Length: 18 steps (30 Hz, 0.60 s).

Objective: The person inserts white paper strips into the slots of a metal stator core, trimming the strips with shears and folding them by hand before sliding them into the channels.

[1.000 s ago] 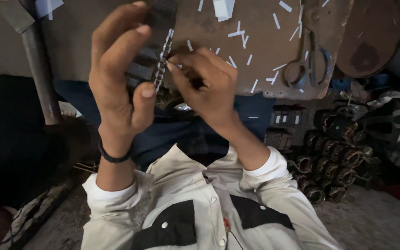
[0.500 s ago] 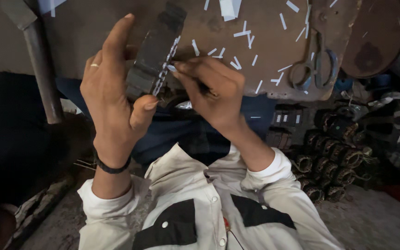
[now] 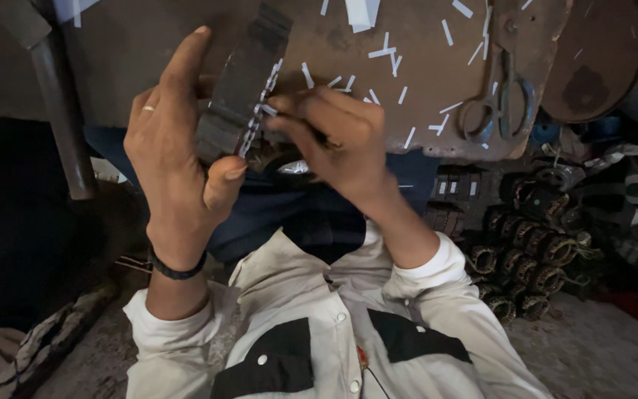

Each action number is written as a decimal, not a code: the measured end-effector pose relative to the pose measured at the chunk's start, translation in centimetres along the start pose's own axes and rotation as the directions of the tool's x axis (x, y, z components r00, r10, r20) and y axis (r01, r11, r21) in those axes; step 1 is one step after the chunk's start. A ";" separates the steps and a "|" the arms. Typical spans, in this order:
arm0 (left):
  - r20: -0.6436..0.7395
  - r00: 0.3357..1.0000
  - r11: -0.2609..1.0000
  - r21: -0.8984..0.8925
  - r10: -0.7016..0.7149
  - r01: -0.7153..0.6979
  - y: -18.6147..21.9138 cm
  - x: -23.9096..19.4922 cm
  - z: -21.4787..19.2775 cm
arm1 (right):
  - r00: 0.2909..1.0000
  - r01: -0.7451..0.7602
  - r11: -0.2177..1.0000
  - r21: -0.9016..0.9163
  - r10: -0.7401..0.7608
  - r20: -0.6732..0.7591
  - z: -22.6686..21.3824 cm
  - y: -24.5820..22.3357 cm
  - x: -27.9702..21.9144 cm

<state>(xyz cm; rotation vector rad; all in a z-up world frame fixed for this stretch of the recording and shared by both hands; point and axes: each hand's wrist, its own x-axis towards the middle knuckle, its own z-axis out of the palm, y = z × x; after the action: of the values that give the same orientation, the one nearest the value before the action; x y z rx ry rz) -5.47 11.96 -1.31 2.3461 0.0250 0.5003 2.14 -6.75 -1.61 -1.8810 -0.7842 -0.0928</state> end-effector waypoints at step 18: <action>0.008 1.000 1.000 -0.015 0.021 -0.021 1.1 1.2 -0.9 | 0.997 -0.053 0.989 -0.140 0.060 0.052 -0.2 1.8 2.6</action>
<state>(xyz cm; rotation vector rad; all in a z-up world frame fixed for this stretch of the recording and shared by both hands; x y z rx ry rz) -4.81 11.92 0.44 2.3363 -0.0073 0.4996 5.23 -6.11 -1.93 -2.0439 -0.7785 -0.0607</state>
